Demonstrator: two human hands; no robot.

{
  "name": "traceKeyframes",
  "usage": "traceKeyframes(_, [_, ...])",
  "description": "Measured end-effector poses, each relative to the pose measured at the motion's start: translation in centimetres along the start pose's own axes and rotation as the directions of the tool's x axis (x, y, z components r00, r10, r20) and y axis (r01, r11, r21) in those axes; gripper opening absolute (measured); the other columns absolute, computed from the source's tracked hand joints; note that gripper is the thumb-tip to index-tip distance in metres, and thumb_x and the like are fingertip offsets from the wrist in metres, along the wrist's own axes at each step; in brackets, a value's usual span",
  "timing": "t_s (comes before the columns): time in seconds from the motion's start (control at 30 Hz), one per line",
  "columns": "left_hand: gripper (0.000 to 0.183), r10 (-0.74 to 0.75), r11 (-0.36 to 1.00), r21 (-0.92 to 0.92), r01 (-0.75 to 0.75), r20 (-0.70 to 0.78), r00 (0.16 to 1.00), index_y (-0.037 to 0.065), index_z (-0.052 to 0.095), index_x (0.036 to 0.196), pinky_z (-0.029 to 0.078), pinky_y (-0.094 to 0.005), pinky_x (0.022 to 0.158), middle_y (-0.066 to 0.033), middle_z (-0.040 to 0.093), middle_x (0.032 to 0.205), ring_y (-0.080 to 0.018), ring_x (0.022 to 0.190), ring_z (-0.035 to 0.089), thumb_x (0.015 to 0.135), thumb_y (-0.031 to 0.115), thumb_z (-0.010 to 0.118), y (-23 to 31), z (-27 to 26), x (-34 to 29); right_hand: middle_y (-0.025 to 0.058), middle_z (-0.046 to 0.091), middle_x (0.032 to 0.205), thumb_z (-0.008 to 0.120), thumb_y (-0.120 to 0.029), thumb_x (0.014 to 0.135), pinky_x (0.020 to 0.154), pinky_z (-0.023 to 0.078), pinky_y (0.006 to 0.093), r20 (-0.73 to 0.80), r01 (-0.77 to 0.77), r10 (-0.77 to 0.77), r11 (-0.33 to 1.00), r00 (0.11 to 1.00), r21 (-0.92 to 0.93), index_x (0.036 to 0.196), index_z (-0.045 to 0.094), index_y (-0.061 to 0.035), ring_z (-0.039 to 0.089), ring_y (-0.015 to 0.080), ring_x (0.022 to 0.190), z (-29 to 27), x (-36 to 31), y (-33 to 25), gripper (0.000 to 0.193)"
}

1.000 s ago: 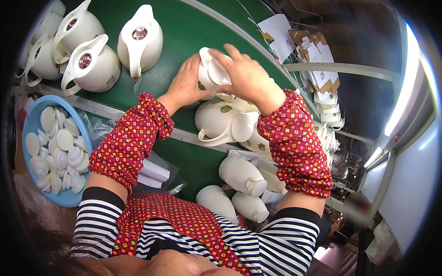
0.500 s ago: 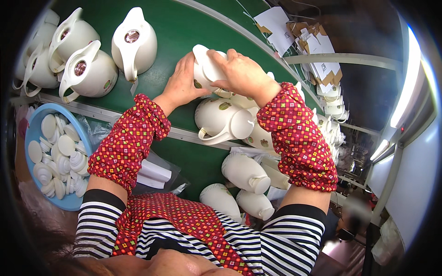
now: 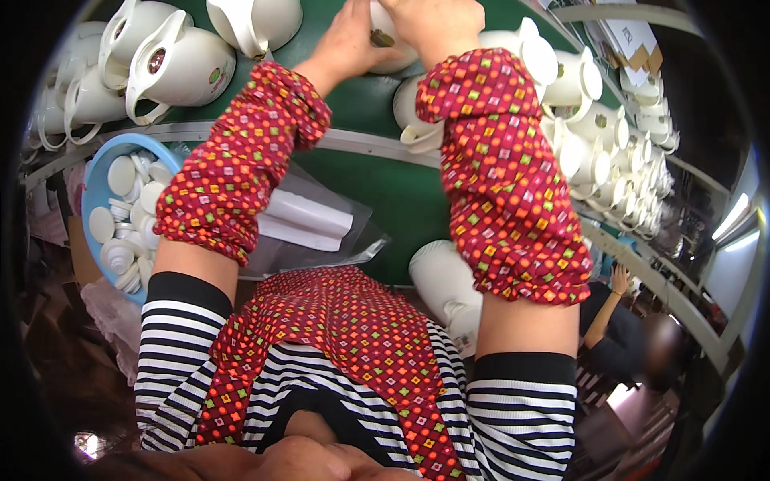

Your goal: The person assembles white plastic pitchers on a conveyor belt by attaching lids and applying stickers. They pick up each pitcher, place a lid on top, and then apply a sticker to the side before moving the finished unit along the belt.

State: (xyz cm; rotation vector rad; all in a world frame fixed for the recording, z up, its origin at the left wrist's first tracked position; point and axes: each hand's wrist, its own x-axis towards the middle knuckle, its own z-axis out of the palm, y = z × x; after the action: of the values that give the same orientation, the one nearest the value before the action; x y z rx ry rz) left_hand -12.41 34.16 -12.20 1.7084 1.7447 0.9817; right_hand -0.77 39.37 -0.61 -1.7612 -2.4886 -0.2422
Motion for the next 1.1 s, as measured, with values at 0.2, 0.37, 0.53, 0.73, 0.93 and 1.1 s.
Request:
traceKeyframes(0.2, [0.063, 0.202, 0.976, 0.047, -0.212, 0.165, 0.965, 0.001, 0.058, 0.141, 0.050, -0.0463, 0.106, -0.0217, 0.062, 0.136, -0.0403, 0.124, 0.062, 0.089, 0.027, 0.082, -0.9, -7.4, -10.3, 0.0262, 0.075, 0.091, 0.062, -0.062, 0.099, 0.077, 0.060, 0.0495, -0.010, 0.025, -0.023, 0.952, 1.000, 0.306, 0.116, 0.060, 0.0074, 0.075, 0.0450, 0.088, -0.6, -7.9, 4.9, 0.072])
traceKeyframes(0.37, [0.042, -0.150, 0.977, -0.103, 0.185, 0.281, 0.948, 0.001, 0.070, 0.127, 0.056, -0.0394, 0.094, -0.0166, 0.075, 0.119, -0.0295, 0.106, 0.071, 0.091, 0.021, 0.081, -3.6, -9.8, -26.6, 0.0156, 0.071, 0.090, 0.073, -0.048, 0.095, 0.073, 0.055, 0.0457, 0.384, -0.022, -0.115, 0.942, 0.916, 0.335, 0.121, 0.068, -0.0058, 0.069, 0.0355, 0.081, -10.5, -24.4, 7.5, 0.049])
traceKeyframes(0.53, [0.037, -0.244, 0.944, -0.096, 0.315, 0.437, 0.866, 0.003, 0.071, 0.124, 0.056, -0.0391, 0.093, -0.0167, 0.073, 0.120, -0.0302, 0.105, 0.071, 0.090, 0.015, 0.081, -3.6, -7.6, -36.7, 0.0180, 0.069, 0.094, 0.079, -0.032, 0.092, 0.077, 0.054, 0.0493, 0.376, -0.242, 0.142, 0.942, 0.916, 0.234, 0.116, 0.067, -0.0030, 0.067, 0.0390, 0.086, -12.2, -40.1, 12.4, 0.040])
traceKeyframes(0.73, [0.070, -0.055, 0.966, 0.258, 0.007, 0.181, 0.982, 0.008, 0.054, 0.145, 0.036, -0.0522, 0.117, -0.0237, 0.047, 0.147, -0.0453, 0.141, 0.041, 0.080, 0.006, 0.081, -2.5, -10.1, -36.0, 0.0121, 0.069, 0.081, 0.081, -0.025, 0.092, 0.067, 0.055, 0.0417, 0.681, -0.574, 0.033, 0.569, 0.732, 0.589, 0.120, 0.068, -0.0026, 0.069, 0.0291, 0.073, -10.1, -44.9, 2.6, 0.038])
traceKeyframes(0.93, [0.061, 0.095, 0.832, 0.511, -0.217, 0.255, 0.962, 0.017, 0.065, 0.132, 0.022, -0.0637, 0.123, -0.0173, 0.052, 0.145, -0.0434, 0.146, 0.038, 0.074, 0.004, 0.077, -6.5, -10.6, -31.3, 0.0208, 0.075, 0.104, 0.066, -0.051, 0.101, 0.082, 0.058, 0.0424, 0.847, -0.845, 0.105, 0.201, 0.521, 0.495, 0.159, 0.038, -0.0127, 0.075, 0.0338, 0.094, 3.7, -40.2, -3.3, 0.074])
traceKeyframes(1.1, [0.030, 0.316, 0.887, 0.289, -0.360, 0.189, 0.930, 0.016, 0.075, 0.095, 0.022, -0.0604, 0.124, -0.0103, 0.061, 0.134, -0.0390, 0.145, 0.041, 0.067, 0.004, 0.073, -5.7, -12.5, -33.0, 0.0145, 0.073, 0.121, 0.067, -0.038, 0.105, 0.090, 0.058, 0.0373, 0.911, -0.796, -0.114, -0.537, 0.396, 0.279, 0.148, 0.056, -0.0043, 0.071, 0.0221, 0.105, 7.5, -38.6, -5.8, 0.056])
